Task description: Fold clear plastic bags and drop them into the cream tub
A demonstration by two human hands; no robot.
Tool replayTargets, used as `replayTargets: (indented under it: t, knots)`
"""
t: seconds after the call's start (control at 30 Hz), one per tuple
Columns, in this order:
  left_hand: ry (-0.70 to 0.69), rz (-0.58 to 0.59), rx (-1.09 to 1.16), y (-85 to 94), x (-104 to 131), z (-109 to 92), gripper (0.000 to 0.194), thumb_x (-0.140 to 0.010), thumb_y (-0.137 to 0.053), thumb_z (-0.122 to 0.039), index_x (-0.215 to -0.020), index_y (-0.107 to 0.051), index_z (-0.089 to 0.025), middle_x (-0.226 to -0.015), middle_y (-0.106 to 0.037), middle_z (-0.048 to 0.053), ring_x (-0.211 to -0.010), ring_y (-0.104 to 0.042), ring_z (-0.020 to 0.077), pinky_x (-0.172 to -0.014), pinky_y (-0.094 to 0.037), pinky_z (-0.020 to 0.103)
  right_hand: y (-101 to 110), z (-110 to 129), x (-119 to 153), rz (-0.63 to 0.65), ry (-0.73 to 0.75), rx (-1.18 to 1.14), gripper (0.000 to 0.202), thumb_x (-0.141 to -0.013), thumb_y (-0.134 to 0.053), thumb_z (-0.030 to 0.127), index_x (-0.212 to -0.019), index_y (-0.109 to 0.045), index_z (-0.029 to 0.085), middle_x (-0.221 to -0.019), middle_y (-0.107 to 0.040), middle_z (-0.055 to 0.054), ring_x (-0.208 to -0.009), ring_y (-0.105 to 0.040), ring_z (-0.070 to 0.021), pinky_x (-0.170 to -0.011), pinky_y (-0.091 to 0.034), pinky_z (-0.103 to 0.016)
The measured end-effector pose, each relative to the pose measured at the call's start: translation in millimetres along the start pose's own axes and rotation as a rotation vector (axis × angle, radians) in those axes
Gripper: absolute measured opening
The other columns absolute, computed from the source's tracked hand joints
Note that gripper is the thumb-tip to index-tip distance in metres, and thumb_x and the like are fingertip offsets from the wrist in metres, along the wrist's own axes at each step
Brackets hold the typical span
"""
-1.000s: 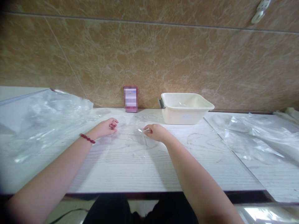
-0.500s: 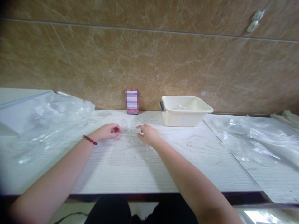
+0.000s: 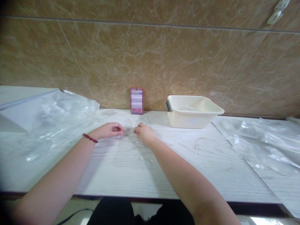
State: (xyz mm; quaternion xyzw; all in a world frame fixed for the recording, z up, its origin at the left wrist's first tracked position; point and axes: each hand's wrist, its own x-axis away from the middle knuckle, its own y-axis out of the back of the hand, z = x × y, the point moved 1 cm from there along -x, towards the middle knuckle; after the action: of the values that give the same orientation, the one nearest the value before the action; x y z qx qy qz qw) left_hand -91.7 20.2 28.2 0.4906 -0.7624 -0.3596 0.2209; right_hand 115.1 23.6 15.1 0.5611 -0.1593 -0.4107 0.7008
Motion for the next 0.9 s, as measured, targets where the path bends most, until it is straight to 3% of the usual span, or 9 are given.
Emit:
replayTargets:
  t: [0.23,0.43,0.63,0.9]
  knots:
    - [-0.001,-0.036,-0.218,11.9,3,10,0.031,-0.064,-0.053,-0.039,-0.086,-0.062,-0.02,-0.088,-0.06,0.003,-0.082,-0.053,0.0161,-0.073,-0.039,0.023,0,-1,1,-0.012,0.05,0.021,0.022,-0.08,-0.038,0.022,-0.088,-0.058,0.021,-0.091,-0.051,-0.004,-0.082,-0.048,-0.0111,-0.072,-0.035,-0.021]
    - [-0.106,0.066,-0.28,10.4,3,10,0.037,-0.068,-0.049,-0.044,-0.092,-0.062,-0.019,-0.094,-0.059,0.004,-0.088,-0.052,0.0158,-0.079,-0.036,0.023,-2,5,2,-0.02,0.027,0.08,0.028,-0.08,-0.039,0.032,-0.101,-0.054,0.022,-0.094,-0.05,-0.005,-0.085,-0.048,-0.0135,-0.073,-0.035,-0.023]
    - [-0.118,0.089,-0.308,9.8,3,13,0.037,-0.069,-0.047,-0.047,-0.093,-0.061,-0.022,-0.098,-0.056,0.003,-0.091,-0.05,0.0156,-0.082,-0.034,0.023,-5,5,2,0.006,0.054,0.111,0.032,-0.079,-0.039,0.039,-0.097,-0.058,0.02,-0.093,-0.05,-0.007,-0.085,-0.048,-0.0137,-0.073,-0.036,-0.024]
    - [-0.079,0.059,-0.37,7.5,2,14,0.056,-0.061,-0.05,-0.055,-0.103,-0.055,-0.018,-0.103,-0.054,0.005,-0.095,-0.048,0.0178,-0.084,-0.033,0.025,-4,4,1,-0.004,0.061,0.106,0.029,-0.079,-0.04,0.036,-0.088,-0.061,0.018,-0.087,-0.052,-0.007,-0.082,-0.048,-0.0124,-0.075,-0.034,-0.023]
